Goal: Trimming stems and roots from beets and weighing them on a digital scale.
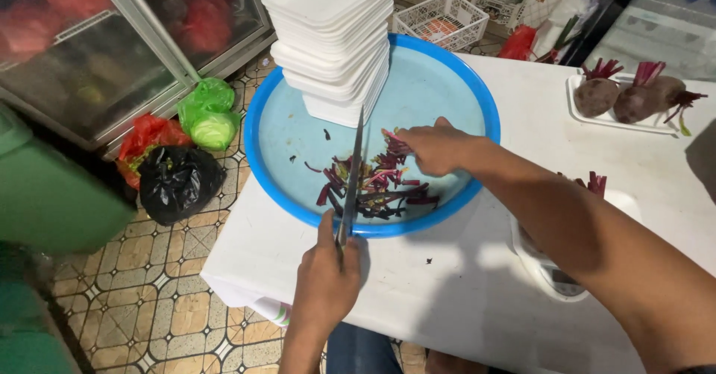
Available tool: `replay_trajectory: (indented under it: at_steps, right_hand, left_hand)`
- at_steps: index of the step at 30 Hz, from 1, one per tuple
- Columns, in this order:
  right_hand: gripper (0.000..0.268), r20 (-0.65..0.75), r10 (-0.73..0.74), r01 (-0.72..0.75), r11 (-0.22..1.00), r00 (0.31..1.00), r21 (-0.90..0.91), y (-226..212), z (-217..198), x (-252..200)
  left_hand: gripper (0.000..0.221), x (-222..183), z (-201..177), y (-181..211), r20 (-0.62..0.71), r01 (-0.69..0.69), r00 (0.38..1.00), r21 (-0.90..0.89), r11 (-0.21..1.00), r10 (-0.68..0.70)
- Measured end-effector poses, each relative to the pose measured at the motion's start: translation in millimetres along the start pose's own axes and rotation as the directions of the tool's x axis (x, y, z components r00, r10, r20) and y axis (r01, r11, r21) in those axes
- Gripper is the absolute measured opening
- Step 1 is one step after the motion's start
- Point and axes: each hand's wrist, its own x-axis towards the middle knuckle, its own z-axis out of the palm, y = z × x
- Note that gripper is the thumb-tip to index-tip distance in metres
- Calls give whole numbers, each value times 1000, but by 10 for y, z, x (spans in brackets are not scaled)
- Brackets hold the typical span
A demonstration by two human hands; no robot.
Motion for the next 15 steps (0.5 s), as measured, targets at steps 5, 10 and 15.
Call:
replay_trajectory:
  at_steps: [5,10,15]
  right_hand:
    - [68,132,188,-155,961,973,-230,-321,-80,-197]
    - [78,104,-45,67,973,994,-219,156,39,-84]
    - [43,-87,-231,196,935,969,-297,447,429,17]
  left_hand:
    - [58,-81,50,-146,-43,-22,999,38,999,24]
    - [72,-297,106,-119,51,-171,985,113,979,167]
    - [80,-555,151,207,115,-208,975,176,962,190]
